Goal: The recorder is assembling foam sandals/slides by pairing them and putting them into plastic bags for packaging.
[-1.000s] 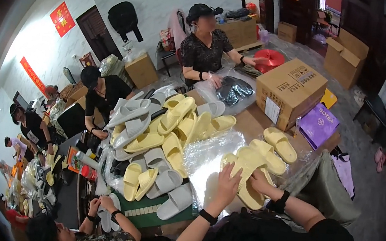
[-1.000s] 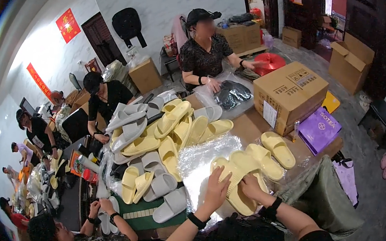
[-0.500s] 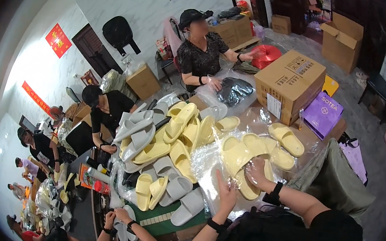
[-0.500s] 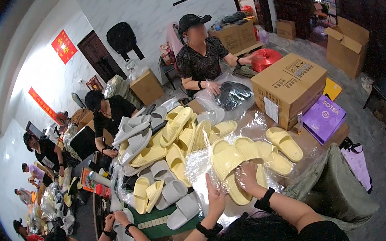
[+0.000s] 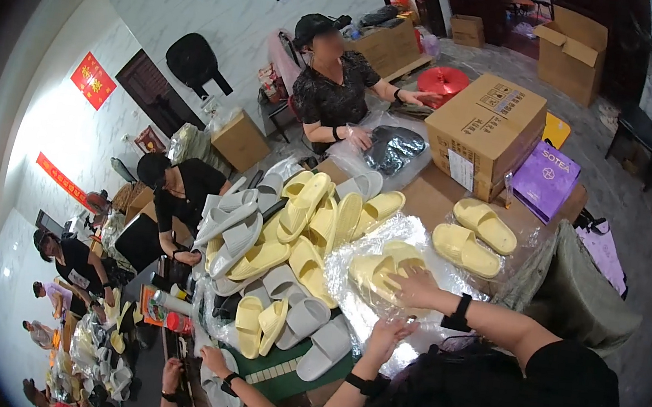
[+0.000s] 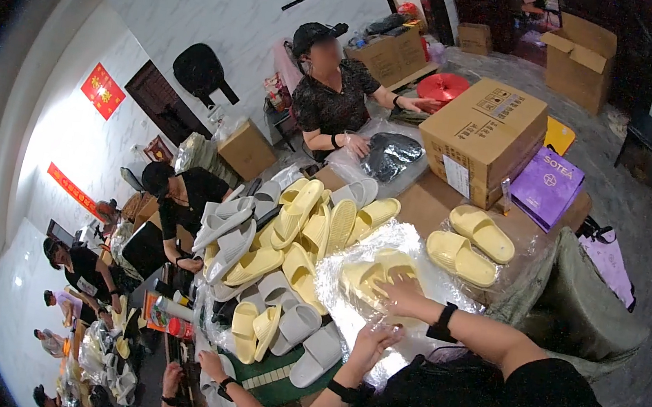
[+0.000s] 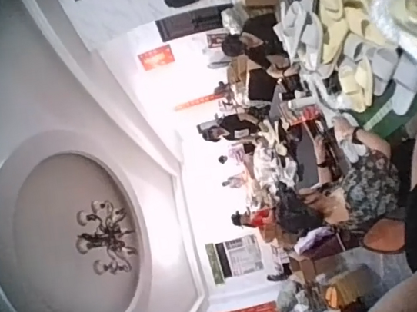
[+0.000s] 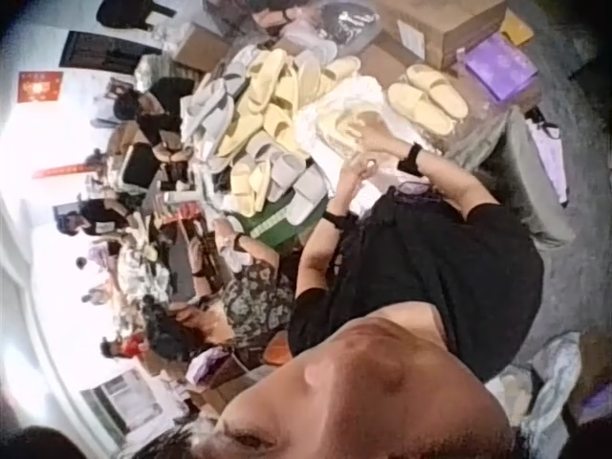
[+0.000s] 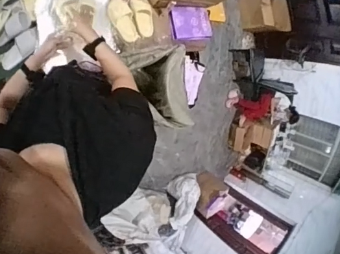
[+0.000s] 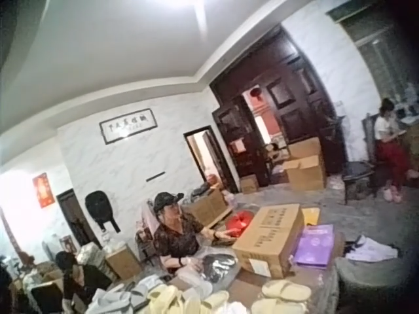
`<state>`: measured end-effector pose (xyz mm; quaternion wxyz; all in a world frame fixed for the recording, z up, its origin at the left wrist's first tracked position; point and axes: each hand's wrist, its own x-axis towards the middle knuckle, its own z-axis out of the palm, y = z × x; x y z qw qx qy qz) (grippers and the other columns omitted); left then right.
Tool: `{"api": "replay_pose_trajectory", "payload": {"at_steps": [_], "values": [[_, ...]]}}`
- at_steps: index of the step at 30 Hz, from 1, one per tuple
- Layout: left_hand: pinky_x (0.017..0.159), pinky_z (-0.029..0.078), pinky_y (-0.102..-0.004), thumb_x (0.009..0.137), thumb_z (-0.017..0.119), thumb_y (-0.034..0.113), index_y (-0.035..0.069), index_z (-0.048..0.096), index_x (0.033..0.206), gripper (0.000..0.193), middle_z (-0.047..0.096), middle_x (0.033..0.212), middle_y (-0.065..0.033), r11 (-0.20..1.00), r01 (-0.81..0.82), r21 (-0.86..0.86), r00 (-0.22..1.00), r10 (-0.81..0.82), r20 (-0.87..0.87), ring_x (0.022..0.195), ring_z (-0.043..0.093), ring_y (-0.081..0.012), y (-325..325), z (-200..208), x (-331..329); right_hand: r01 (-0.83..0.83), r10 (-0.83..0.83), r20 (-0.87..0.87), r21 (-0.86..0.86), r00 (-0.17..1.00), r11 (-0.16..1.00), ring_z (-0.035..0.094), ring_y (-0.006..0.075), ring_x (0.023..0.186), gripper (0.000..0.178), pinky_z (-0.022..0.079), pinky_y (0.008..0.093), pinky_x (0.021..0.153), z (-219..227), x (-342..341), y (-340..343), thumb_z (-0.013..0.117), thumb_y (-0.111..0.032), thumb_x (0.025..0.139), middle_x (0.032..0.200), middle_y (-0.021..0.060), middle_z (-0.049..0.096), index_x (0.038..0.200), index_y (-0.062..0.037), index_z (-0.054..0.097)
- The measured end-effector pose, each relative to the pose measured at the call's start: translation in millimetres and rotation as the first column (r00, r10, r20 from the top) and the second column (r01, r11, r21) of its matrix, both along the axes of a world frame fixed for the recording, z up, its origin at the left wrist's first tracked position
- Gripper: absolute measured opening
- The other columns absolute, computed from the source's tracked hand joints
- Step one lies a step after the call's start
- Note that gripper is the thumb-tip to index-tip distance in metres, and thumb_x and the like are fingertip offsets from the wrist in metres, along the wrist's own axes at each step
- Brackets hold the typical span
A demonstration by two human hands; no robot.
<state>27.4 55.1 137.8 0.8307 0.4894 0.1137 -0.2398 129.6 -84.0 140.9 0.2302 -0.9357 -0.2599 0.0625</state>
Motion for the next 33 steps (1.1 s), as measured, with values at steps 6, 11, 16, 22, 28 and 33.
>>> {"api": "replay_pose_trajectory", "payload": {"at_steps": [6, 11, 16, 22, 28, 33], "values": [[0.084, 0.048, -0.04, 0.088, 0.044, 0.001, 0.0, 0.039, 0.115, 0.028, 0.052, 0.109, -0.0176, 0.985, -0.172, 0.03, 0.982, 0.174, -0.075, 0.095, 0.057, -0.0292, 13, -25, -1, -0.342, 0.36, -0.213, 0.119, 0.908, 0.932, 0.059, 0.0263, 0.092, 0.037, 0.046, 0.0359, 0.077, 26, -40, -39, 0.052, -0.032, 0.083, 0.101, 0.0163, 0.059, 0.115, -0.0128, 0.055], [0.091, 0.043, -0.0443, 0.091, 0.039, 0.007, 0.003, 0.039, 0.107, 0.016, 0.046, 0.113, -0.0199, 0.955, -0.292, -0.046, 0.946, 0.281, -0.159, 0.105, 0.049, -0.0334, 19, -53, -11, 0.208, -0.104, -0.246, 0.45, 0.964, 0.868, 0.06, 0.0244, 0.083, 0.039, 0.047, 0.0354, 0.072, 52, -37, -46, 0.063, -0.037, 0.076, 0.095, 0.0136, 0.061, 0.108, -0.0135, 0.06], [0.094, 0.04, -0.0502, 0.095, 0.033, 0.02, 0.007, 0.041, 0.094, 0.015, 0.048, 0.112, -0.0218, 0.863, -0.315, -0.394, 0.946, 0.251, -0.207, 0.106, 0.05, -0.0398, 13, -46, -3, -0.149, 0.119, -0.27, -0.094, 0.955, 0.984, 0.026, 0.0383, 0.127, 0.096, 0.021, 0.0515, 0.102, 19, -24, -45, 0.065, -0.062, 0.063, 0.141, 0.0204, 0.023, 0.139, -0.0204, 0.023], [0.093, 0.044, -0.0417, 0.092, 0.045, 0.017, 0.006, 0.048, 0.089, 0.012, 0.041, 0.125, -0.028, 0.781, -0.352, -0.517, 0.936, 0.276, -0.219, 0.113, 0.046, -0.0396, 2, -1, 2, -0.198, 0.196, -0.028, -0.056, 0.98, 0.979, 0.033, 0.0348, 0.124, 0.087, 0.028, 0.0486, 0.098, -10, -43, -41, 0.065, -0.044, 0.069, 0.137, 0.0188, 0.032, 0.14, -0.0163, 0.021], [0.092, 0.044, -0.0409, 0.09, 0.047, 0.014, 0.007, 0.042, 0.101, 0.014, 0.044, 0.125, -0.0229, 0.823, -0.276, -0.496, 0.946, 0.323, 0.01, 0.108, 0.051, -0.0328, 1, 31, 3, -0.028, -0.023, 0.435, 0.11, 0.9, 0.994, 0.056, 0.0209, 0.09, 0.034, 0.042, 0.0353, 0.077, 32, -20, -48, 0.06, -0.013, 0.067, 0.097, 0.0042, 0.061, 0.101, -0.0098, 0.058], [0.086, 0.044, -0.0359, 0.092, 0.046, 0.019, 0.008, 0.038, 0.116, 0.027, 0.049, 0.121, -0.0185, 0.932, 0.074, -0.354, 0.967, 0.02, 0.256, 0.103, 0.054, -0.0276, 2, 50, 3, -0.079, -0.125, 0.672, 0.264, 0.73, 0.961, 0.058, 0.0216, 0.085, 0.026, 0.044, 0.0349, 0.073, 115, -7, -50, 0.061, -0.011, 0.066, 0.089, 0.005, 0.062, 0.092, -0.0103, 0.062]]}}
